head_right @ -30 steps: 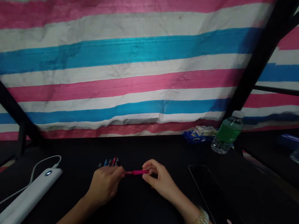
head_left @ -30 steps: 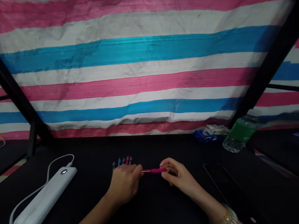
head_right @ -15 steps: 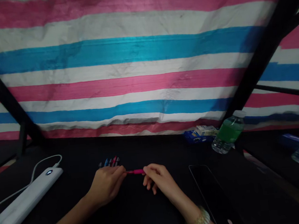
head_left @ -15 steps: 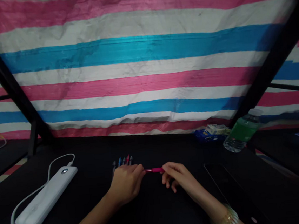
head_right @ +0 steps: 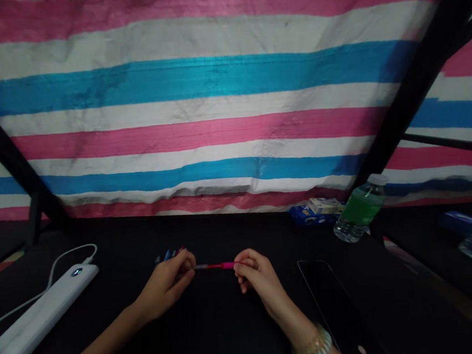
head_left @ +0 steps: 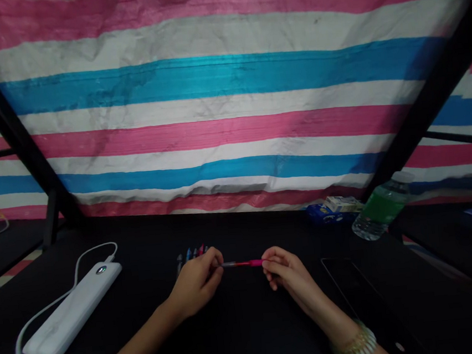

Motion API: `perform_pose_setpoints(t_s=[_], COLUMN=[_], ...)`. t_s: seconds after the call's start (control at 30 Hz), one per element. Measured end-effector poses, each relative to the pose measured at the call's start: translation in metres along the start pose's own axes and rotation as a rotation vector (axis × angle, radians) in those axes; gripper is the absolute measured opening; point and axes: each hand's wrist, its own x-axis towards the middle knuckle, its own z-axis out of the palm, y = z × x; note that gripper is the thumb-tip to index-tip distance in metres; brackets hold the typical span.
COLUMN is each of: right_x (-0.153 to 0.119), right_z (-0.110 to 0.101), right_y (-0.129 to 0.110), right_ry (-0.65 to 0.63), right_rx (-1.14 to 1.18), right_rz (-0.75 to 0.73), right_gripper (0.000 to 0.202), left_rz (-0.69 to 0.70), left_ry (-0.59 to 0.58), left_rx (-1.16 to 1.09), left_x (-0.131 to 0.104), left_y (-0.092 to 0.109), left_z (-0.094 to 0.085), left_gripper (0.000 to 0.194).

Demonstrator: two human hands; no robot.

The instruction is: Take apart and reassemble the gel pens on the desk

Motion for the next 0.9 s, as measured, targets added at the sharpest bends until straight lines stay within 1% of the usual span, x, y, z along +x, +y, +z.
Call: perform_pose_setpoints(t_s=[0.2,0.3,0.4,0.5,0.6,0.9], right_x=[-0.001,-0.001,-0.001,-0.002,-0.003,-0.004], right_z=[-0.002,-0.003,-0.004,-0.004,-0.004,-0.004], right_y=[-0.006,-0.008,-0.008,-0.009,-0.010,-0.011], right_ry=[0.105,0.159,0.203,0.227,0.216,0.182], right_rx=[0.109,0.162,0.209,0.230,0.262,0.292], right_rz=[0.012,0.013,-0.020,-0.080,-0.106,-0.107], right_gripper=[0.013,0.013,0.013,0.013,0.012,0.011], left_rz=[-0.024,-0.105,-0.197,-0.232,-0.239,-0.238], left_ry=[0.092,0.128,0.172,0.220,0.239,0.244], left_rx=[-0.194,-0.337,-0.528,-0.675,-0.721,-0.722], left_x=[0.004,0.006,0.007,0.007,0.008,0.009], left_y=[-0.002,-0.008,-0.015,-0.021,-0.022,-0.020], left_z=[-0.007,-0.004,0.000,0.002,0.002,0.002], left_gripper=[0.010,0.010,0.013,0.017,0.018,0.019])
